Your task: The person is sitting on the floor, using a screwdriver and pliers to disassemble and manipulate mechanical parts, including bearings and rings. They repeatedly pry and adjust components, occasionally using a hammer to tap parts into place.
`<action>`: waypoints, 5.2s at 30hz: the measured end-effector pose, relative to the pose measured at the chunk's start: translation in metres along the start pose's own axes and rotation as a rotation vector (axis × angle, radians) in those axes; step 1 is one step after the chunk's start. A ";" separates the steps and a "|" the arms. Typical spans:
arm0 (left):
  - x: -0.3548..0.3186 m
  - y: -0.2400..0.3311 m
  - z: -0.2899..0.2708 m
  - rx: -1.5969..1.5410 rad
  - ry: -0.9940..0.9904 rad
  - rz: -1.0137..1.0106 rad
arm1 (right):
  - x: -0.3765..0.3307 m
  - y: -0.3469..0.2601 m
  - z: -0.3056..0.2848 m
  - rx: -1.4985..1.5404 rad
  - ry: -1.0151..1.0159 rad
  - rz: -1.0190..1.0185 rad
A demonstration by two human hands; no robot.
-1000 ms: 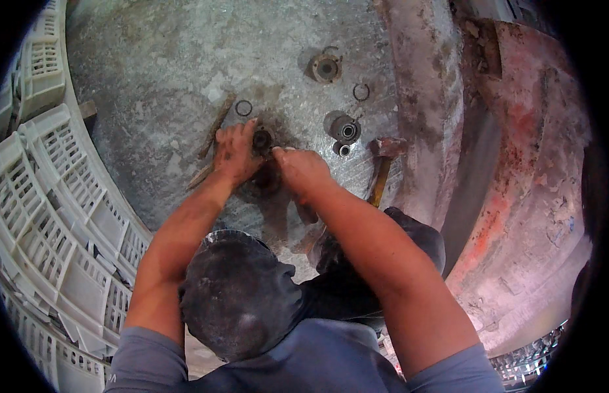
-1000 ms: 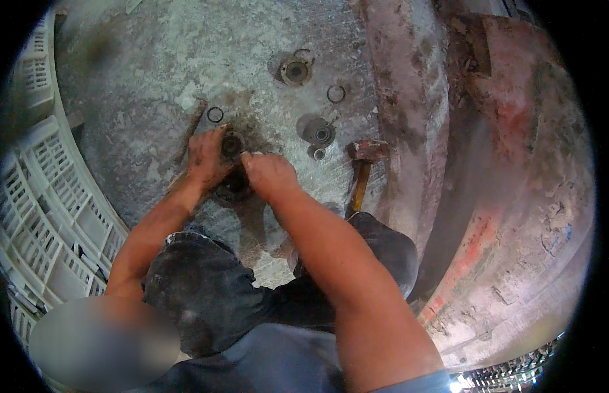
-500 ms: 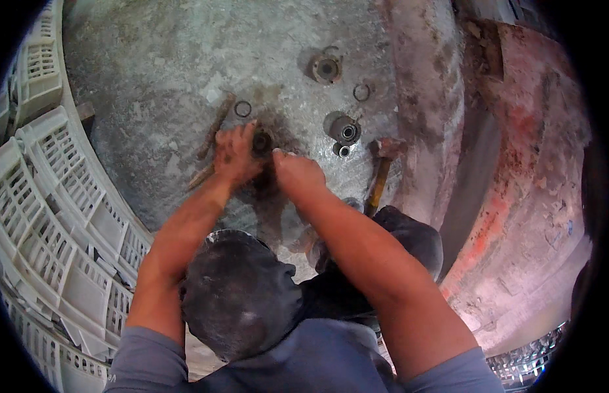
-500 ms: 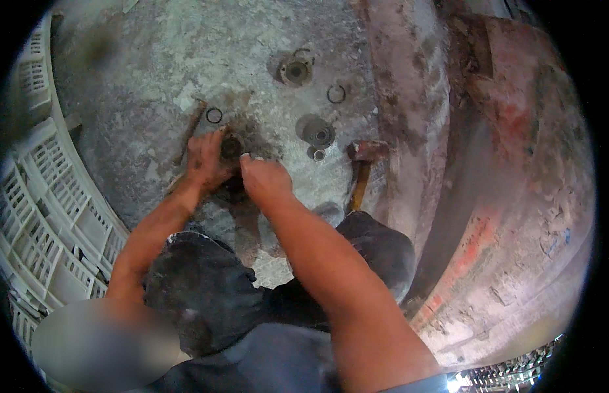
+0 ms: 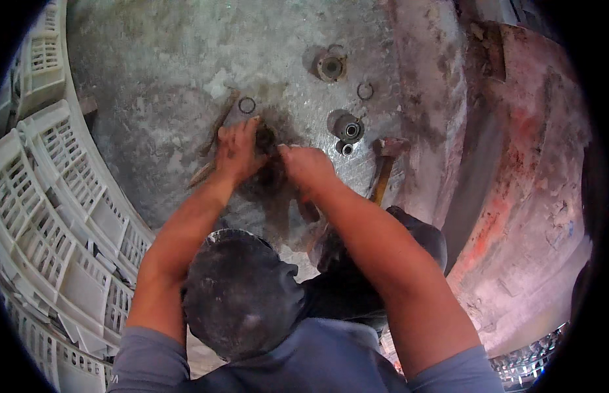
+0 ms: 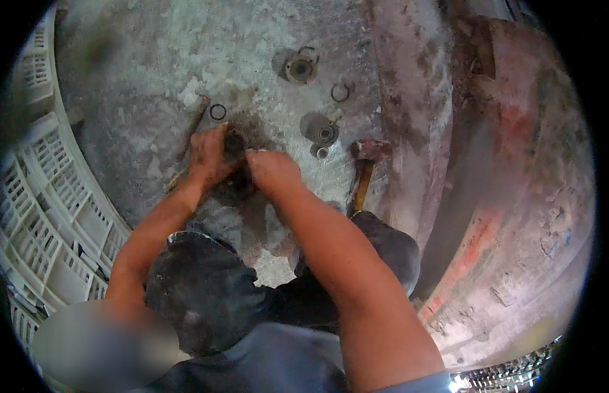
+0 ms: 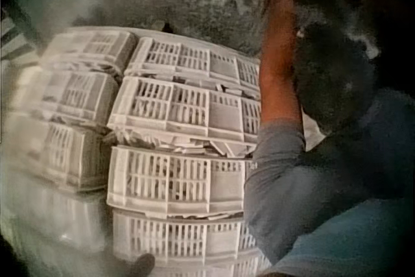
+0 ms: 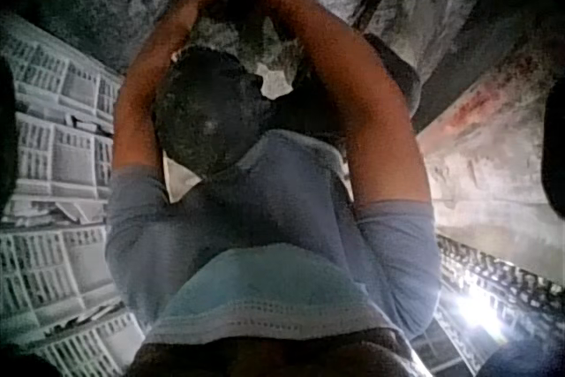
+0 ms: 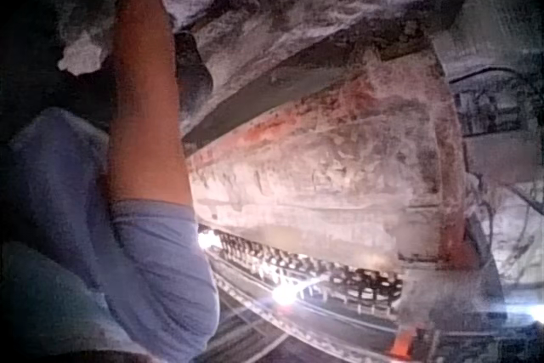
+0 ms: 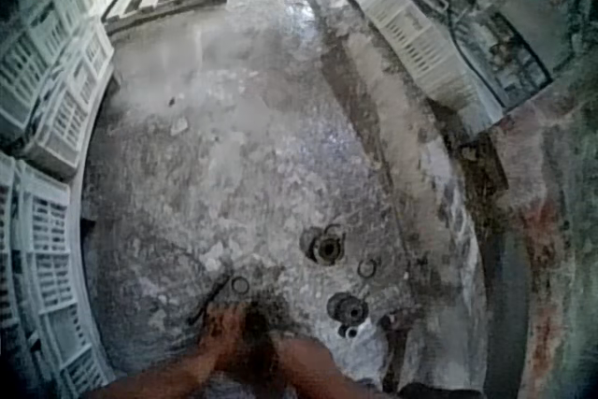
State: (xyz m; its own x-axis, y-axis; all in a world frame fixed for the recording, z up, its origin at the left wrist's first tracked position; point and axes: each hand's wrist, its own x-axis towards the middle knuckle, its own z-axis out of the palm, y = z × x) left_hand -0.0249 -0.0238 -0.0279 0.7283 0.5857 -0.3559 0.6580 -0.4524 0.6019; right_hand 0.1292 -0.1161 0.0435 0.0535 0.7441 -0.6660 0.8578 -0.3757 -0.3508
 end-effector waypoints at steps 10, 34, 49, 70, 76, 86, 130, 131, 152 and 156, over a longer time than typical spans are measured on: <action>-0.001 0.002 -0.002 -0.038 0.072 0.013 | 0.000 0.002 -0.002 -0.074 -0.008 -0.031; 0.003 0.000 0.001 -0.012 -0.010 0.000 | 0.003 0.002 -0.003 -0.024 -0.022 -0.061; -0.002 0.002 0.003 0.000 0.037 0.025 | 0.000 0.000 0.004 -0.030 0.021 -0.073; -0.004 0.010 0.001 -0.020 0.065 -0.042 | 0.002 -0.004 0.001 0.117 0.001 0.114; 0.003 0.010 -0.001 -0.064 0.010 -0.100 | 0.008 0.004 0.004 0.154 -0.039 0.143; 0.010 0.024 -0.031 -0.140 -0.063 -0.234 | -0.002 0.020 -0.002 0.425 0.188 0.306; 0.003 0.017 -0.020 0.044 0.047 -0.138 | -0.032 0.011 0.044 0.141 0.290 0.523; 0.005 0.020 -0.018 0.050 0.059 -0.128 | -0.041 0.008 0.053 0.260 0.096 0.588; -0.030 0.058 -0.057 -0.209 0.073 0.465 | -0.052 0.033 -0.048 0.642 -0.132 0.333; -0.047 0.076 -0.066 -0.329 0.026 0.579 | -0.028 0.031 -0.056 0.979 -0.403 0.171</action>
State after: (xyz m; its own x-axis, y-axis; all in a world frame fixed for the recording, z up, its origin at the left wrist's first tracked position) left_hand -0.0213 -0.0409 0.0821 0.9389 0.3275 0.1056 0.0658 -0.4722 0.8790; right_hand 0.1826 -0.1174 0.0883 -0.1918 0.4695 -0.8618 0.0627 -0.8705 -0.4882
